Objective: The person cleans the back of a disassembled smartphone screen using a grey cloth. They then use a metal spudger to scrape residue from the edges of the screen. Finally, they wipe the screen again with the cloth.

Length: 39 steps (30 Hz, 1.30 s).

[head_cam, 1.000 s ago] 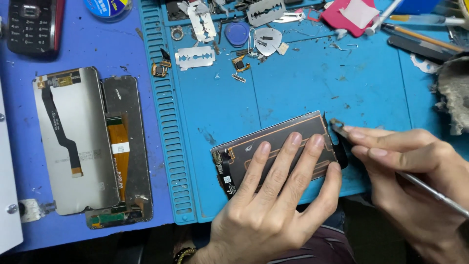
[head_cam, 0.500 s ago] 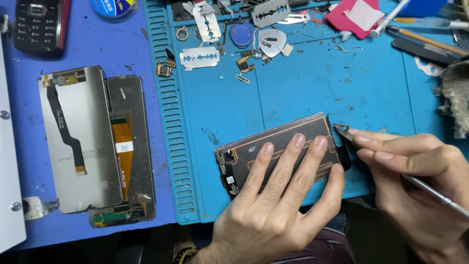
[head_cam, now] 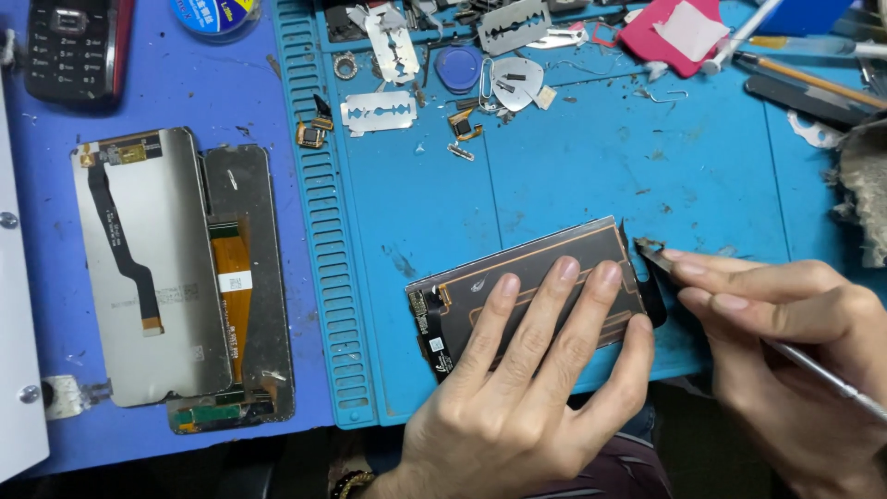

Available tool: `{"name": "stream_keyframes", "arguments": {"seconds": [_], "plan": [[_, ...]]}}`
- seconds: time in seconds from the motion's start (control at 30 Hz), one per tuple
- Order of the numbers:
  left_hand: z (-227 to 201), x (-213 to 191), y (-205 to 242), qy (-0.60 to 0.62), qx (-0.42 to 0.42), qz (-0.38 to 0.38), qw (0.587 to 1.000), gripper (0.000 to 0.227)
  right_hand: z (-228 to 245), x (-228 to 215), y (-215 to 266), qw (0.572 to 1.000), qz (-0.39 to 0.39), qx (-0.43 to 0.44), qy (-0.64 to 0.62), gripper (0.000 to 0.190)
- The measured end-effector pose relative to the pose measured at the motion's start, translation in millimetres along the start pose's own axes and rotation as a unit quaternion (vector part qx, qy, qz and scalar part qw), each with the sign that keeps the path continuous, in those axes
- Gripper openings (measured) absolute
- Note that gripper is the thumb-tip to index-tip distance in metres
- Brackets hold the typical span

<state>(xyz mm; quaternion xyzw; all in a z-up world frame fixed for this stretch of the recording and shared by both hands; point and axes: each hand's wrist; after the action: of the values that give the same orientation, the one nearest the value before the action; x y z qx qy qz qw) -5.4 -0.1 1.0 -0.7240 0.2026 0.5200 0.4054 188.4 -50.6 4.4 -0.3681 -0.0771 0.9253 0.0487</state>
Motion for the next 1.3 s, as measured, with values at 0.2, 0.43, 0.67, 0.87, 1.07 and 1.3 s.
{"name": "stream_keyframes", "arguments": {"seconds": [0.2,0.43,0.67,0.87,1.07,1.3], "plan": [[-1.4,-1.3,-1.4,-0.008,0.008,0.007,1.000,0.017,-8.0,-0.3,0.7,0.998,0.007,-0.051,0.031,0.022],[-5.5,-5.8,1.9,0.001,0.017,0.012,1.000,0.026,-6.6,-14.0,16.8,1.000,-0.016,0.017,0.010,0.021],[-7.1,-19.2,-1.2,0.135,0.048,-0.069,0.987,0.025,8.7,-43.7,29.0,0.974,0.147,-0.108,-0.132,0.024],[-17.1,-29.2,3.6,0.182,0.087,-0.105,0.974,0.015,24.1,-54.5,27.8,0.969,0.184,-0.089,-0.141,0.022],[-9.8,-39.0,2.7,0.185,0.086,-0.105,0.973,0.011,-102.6,-87.2,73.4,0.934,0.124,0.297,-0.155,0.048],[-9.2,-49.1,5.6,0.153,0.106,-0.119,0.975,0.024,-55.2,-92.9,24.5,0.974,0.084,0.027,0.207,0.010]]}}
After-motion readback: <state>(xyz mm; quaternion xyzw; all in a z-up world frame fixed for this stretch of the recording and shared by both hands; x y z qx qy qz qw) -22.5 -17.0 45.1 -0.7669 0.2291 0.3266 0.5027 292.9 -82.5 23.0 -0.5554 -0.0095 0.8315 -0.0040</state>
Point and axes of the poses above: each hand's wrist, its own y-axis away from the middle knuckle, its own x-axis out of the palm, z = x × y, and after that the axes turned 14 degrees about z, right-handed
